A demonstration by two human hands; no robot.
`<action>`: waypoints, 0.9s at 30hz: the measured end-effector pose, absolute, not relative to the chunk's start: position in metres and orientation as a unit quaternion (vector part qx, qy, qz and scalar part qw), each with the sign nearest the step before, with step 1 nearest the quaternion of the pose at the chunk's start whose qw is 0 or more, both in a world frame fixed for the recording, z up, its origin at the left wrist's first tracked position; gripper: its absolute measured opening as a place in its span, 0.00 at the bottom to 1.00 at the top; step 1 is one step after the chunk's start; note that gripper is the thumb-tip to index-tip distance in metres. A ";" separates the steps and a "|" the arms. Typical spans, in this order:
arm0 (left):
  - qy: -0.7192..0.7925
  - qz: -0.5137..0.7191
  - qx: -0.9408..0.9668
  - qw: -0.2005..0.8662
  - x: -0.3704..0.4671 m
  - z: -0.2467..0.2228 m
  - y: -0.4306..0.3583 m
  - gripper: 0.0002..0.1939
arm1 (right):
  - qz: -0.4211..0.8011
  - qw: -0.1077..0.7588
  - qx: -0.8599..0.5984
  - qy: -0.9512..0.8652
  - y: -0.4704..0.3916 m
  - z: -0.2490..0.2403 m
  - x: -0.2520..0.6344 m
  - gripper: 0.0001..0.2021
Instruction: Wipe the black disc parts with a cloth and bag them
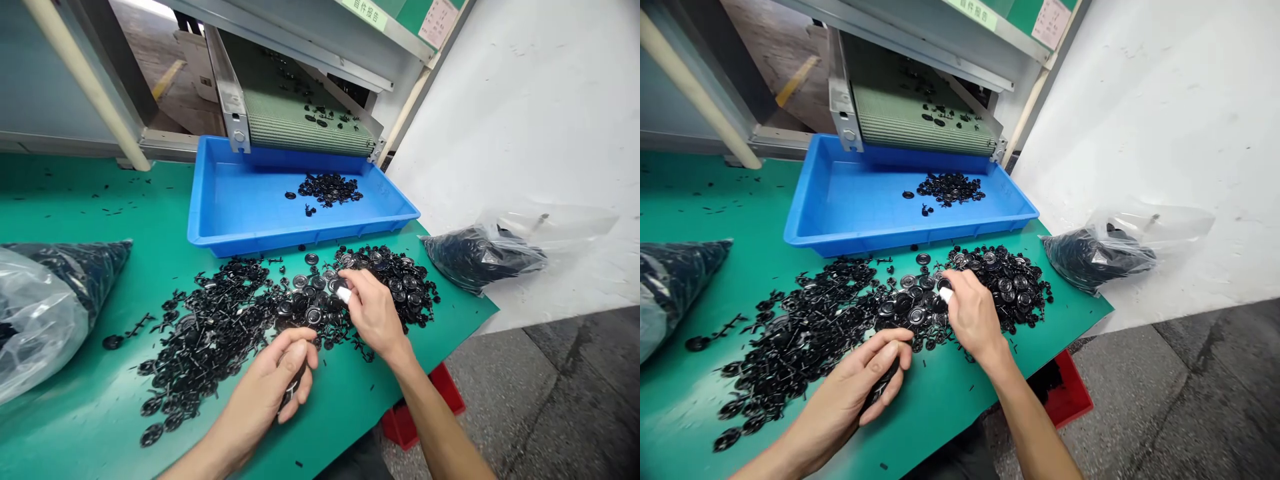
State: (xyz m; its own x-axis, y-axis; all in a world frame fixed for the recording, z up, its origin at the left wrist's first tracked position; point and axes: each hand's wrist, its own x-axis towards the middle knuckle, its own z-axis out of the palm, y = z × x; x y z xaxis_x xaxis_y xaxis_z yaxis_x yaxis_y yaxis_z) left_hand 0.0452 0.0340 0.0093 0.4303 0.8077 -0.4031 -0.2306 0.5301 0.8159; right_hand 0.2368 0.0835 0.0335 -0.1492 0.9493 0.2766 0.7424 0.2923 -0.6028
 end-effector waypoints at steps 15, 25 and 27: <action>0.499 0.271 0.460 0.682 0.048 0.008 0.024 0.24 | 0.331 0.259 -0.465 -0.780 0.032 0.030 0.214 0.13; 0.448 0.373 0.401 0.707 0.053 0.002 0.026 0.15 | 0.207 0.267 -0.532 -0.776 0.075 0.027 0.219 0.20; 0.430 0.387 0.384 0.720 0.053 0.003 0.027 0.16 | 0.142 0.224 -0.584 -0.767 0.096 0.031 0.219 0.19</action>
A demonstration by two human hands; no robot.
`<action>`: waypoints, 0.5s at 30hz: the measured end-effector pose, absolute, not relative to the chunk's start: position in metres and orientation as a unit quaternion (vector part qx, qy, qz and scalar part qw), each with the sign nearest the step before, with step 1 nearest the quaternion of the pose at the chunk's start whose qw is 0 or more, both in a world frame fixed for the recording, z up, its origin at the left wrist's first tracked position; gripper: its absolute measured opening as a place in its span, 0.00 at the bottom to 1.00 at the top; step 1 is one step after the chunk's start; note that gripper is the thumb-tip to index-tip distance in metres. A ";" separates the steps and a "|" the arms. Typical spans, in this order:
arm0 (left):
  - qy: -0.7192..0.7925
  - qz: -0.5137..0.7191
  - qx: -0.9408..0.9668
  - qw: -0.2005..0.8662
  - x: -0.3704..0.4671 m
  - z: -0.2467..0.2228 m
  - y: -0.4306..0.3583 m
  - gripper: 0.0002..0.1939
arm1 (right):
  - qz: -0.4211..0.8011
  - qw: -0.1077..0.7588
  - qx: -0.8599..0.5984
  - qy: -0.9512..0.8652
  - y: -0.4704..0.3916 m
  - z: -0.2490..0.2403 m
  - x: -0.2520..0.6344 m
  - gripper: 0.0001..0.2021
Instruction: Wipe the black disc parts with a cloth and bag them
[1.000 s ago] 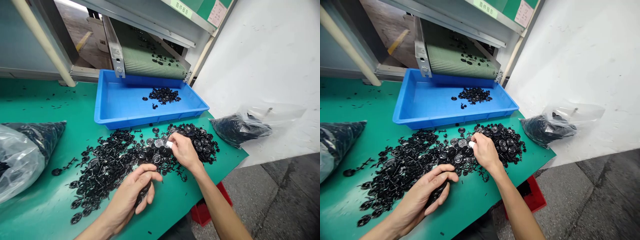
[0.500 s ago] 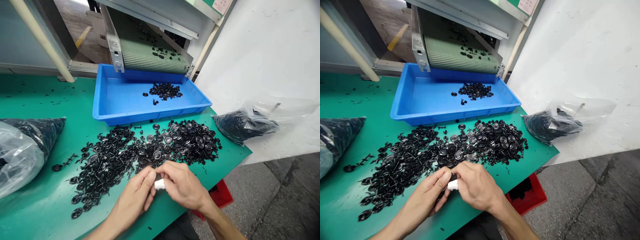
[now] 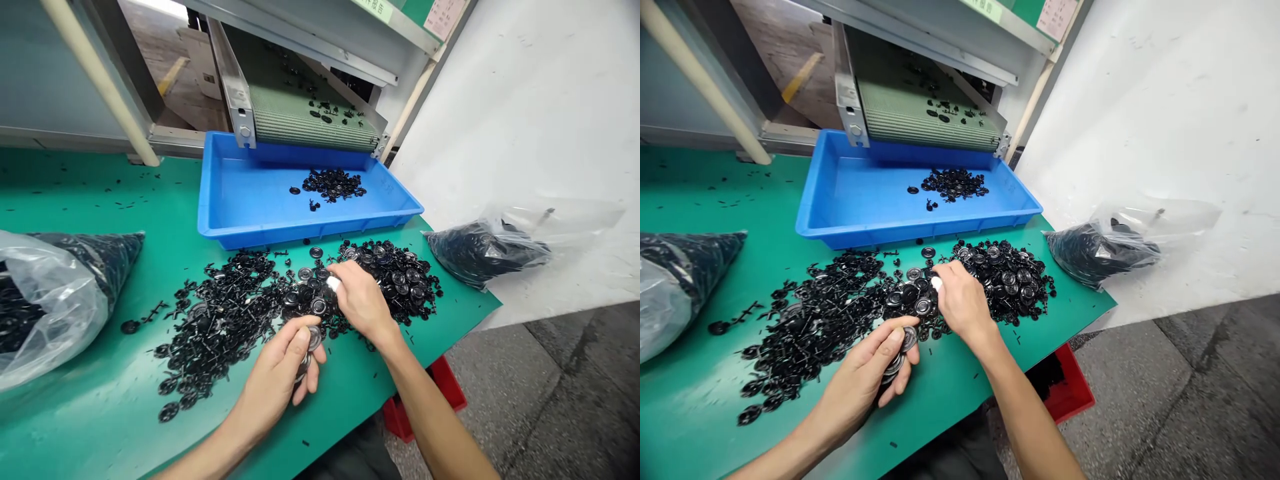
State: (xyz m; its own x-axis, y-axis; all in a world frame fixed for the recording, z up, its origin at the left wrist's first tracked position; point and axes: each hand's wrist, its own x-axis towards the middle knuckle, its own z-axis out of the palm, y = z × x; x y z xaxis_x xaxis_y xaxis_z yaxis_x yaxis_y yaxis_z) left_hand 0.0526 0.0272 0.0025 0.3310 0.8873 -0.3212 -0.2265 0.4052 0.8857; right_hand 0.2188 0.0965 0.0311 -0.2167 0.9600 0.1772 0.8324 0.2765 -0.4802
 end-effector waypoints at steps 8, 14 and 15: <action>0.395 0.362 0.358 0.764 0.045 0.005 0.031 0.18 | 0.157 0.108 -0.626 -0.756 0.136 0.026 0.209 0.11; 0.383 0.374 0.318 0.783 0.043 0.007 0.035 0.13 | 0.199 0.097 -0.572 -0.790 0.137 0.028 0.215 0.23; 0.378 0.379 0.311 0.785 0.044 0.007 0.035 0.14 | 0.195 0.084 -0.563 -0.799 0.137 0.030 0.215 0.24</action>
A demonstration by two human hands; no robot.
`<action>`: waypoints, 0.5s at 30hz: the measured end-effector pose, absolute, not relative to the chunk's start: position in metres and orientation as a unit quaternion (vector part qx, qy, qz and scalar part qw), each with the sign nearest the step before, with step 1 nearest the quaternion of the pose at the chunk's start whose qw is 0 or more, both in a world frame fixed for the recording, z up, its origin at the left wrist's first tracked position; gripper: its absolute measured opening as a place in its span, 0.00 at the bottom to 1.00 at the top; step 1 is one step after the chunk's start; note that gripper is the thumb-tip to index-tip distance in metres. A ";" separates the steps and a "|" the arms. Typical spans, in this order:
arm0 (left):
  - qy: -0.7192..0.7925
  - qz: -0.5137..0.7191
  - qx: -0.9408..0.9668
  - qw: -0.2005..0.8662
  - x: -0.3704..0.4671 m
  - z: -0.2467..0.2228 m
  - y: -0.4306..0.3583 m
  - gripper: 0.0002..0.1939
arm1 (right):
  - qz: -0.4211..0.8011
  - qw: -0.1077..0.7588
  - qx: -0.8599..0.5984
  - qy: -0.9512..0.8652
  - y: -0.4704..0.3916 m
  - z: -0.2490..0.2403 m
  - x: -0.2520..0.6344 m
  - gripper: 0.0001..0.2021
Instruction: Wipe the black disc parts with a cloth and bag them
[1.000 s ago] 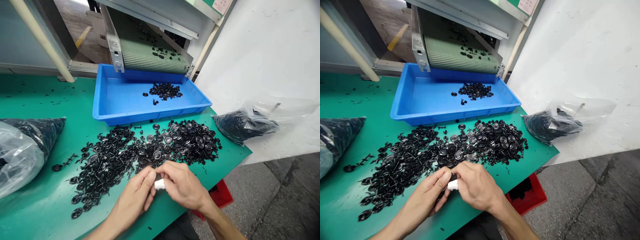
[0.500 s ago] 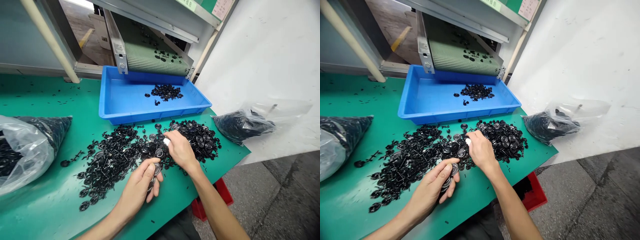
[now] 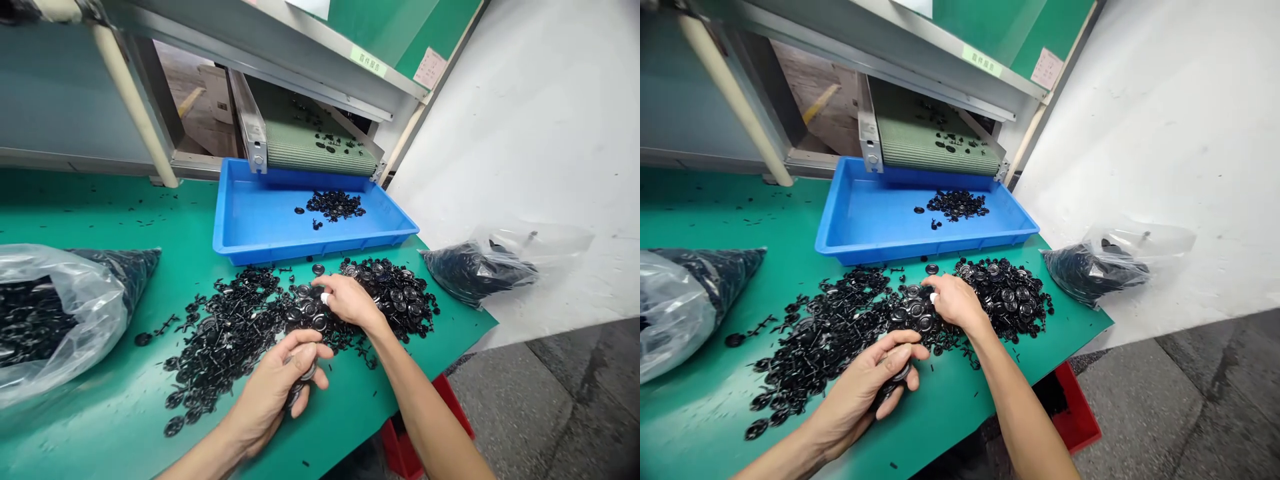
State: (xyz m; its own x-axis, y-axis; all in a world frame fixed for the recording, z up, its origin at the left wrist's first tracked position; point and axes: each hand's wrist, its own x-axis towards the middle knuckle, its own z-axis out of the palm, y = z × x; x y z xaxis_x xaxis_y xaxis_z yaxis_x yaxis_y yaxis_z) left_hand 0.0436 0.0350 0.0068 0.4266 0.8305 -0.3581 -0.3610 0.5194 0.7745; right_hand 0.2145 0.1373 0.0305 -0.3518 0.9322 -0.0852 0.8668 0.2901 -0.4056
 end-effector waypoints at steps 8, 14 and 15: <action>0.369 0.416 0.241 0.795 0.044 0.007 0.036 0.15 | 0.144 0.019 -0.517 -0.844 0.146 0.042 0.205 0.19; 0.389 0.441 0.252 0.768 0.046 0.008 0.034 0.18 | 0.094 0.183 -0.495 -0.844 0.098 0.033 0.205 0.20; 0.390 0.446 0.262 0.762 0.047 0.007 0.034 0.18 | 0.085 0.207 -0.482 -0.847 0.083 0.031 0.204 0.21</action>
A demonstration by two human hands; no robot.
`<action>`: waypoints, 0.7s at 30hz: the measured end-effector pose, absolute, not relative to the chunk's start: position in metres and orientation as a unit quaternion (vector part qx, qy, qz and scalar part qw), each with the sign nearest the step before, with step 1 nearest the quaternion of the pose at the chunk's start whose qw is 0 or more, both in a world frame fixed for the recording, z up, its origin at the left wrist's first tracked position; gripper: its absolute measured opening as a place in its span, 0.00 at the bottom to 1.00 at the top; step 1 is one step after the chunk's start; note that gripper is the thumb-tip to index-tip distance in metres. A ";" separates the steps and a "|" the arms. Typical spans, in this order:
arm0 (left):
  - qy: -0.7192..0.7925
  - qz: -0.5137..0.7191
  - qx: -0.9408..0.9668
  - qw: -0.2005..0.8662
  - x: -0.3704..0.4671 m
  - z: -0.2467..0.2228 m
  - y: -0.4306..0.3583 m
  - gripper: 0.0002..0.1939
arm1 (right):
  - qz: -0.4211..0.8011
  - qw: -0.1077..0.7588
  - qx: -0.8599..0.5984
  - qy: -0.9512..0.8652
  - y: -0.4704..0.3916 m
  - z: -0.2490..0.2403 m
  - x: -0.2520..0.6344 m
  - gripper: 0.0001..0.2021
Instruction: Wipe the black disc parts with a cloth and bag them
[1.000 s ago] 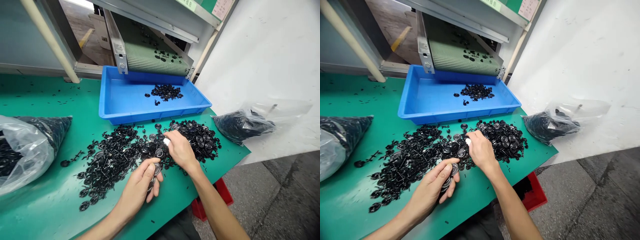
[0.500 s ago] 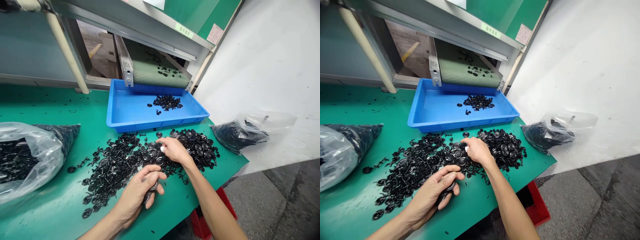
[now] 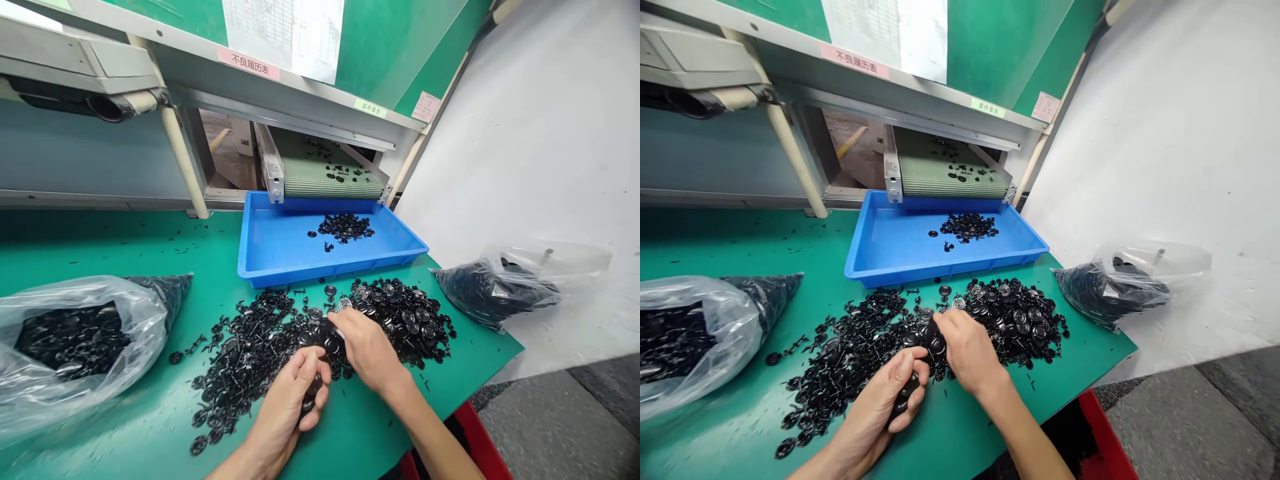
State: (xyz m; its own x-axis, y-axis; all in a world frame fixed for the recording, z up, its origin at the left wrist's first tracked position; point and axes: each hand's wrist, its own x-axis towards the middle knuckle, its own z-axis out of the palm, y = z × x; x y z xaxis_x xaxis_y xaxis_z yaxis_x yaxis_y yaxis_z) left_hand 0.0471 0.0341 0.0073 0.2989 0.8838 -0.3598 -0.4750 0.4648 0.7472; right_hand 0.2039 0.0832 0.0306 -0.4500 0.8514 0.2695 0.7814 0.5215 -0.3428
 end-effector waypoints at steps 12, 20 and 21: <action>0.432 0.277 0.525 0.679 0.045 0.013 0.027 0.19 | 0.310 0.244 -0.537 -0.746 0.022 0.040 0.225 0.11; 0.442 0.298 0.490 0.689 0.047 0.006 0.027 0.20 | 0.430 0.343 -0.531 -0.644 0.019 0.020 0.213 0.16; 0.442 0.300 0.490 0.689 0.048 0.006 0.026 0.20 | 0.409 0.352 -0.531 -0.653 0.017 0.018 0.211 0.16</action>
State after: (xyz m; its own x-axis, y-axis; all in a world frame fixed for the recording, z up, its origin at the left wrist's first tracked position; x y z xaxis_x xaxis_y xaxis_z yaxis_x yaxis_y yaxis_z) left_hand 0.0476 0.0261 0.0062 0.4307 0.8456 -0.3153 0.0197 0.3405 0.9400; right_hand 0.2108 0.0172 0.0183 -0.1878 0.9819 0.0247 0.4066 0.1006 -0.9081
